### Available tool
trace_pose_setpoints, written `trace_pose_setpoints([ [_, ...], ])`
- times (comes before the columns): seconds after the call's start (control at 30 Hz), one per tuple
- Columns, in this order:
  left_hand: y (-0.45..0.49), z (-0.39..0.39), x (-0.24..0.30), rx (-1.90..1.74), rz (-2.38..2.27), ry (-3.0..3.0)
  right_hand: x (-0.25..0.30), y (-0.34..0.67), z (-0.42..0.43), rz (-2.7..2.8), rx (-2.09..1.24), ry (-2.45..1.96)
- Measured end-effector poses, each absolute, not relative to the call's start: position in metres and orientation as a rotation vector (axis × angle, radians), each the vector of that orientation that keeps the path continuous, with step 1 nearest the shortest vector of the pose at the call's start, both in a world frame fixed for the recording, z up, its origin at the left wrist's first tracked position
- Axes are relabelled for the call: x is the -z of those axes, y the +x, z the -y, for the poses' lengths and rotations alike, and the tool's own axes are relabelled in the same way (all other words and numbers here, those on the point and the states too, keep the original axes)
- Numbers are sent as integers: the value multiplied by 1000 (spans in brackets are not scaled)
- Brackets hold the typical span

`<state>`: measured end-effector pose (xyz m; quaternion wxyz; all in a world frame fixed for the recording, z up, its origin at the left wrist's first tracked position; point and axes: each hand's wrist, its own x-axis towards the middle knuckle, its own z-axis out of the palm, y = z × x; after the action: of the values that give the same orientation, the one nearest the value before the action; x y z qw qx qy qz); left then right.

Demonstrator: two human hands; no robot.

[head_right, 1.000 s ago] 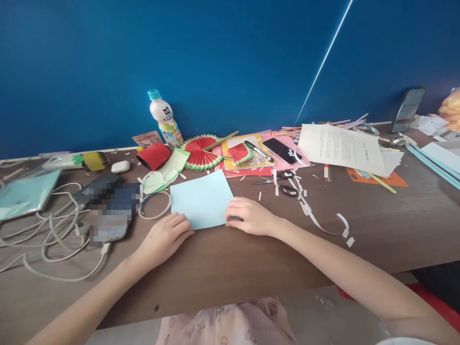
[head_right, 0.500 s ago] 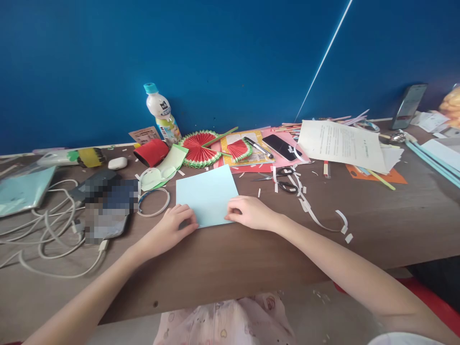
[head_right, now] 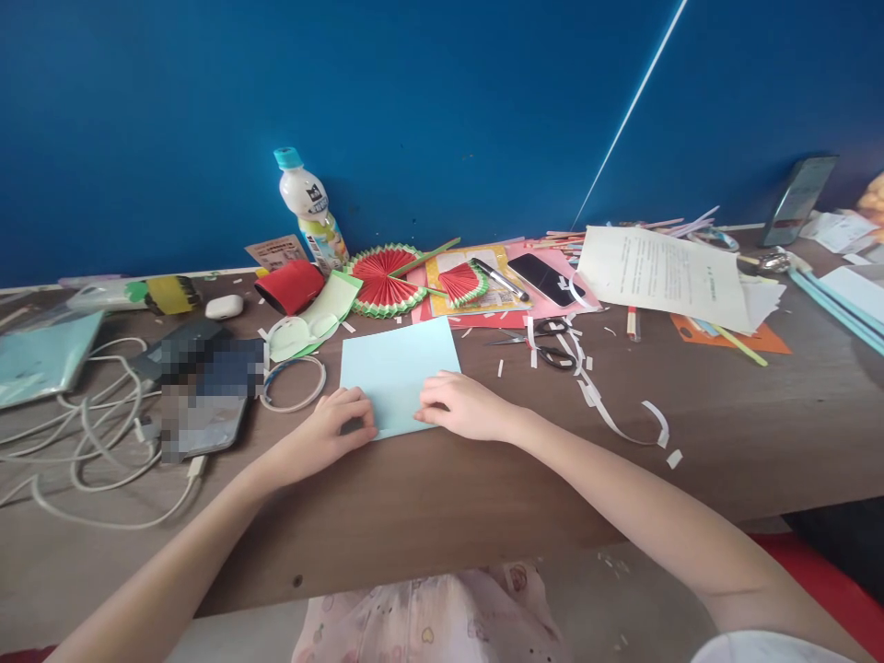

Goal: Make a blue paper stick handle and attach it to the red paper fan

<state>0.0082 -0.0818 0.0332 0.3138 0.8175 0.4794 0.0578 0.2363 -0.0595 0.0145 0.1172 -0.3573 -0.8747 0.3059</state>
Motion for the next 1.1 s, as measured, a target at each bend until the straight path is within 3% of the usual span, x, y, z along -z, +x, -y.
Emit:
trace_pose_setpoints([
  [1.1,9,80,-23,-133,-1218,2371,2,238,63,2628,-456,-951],
])
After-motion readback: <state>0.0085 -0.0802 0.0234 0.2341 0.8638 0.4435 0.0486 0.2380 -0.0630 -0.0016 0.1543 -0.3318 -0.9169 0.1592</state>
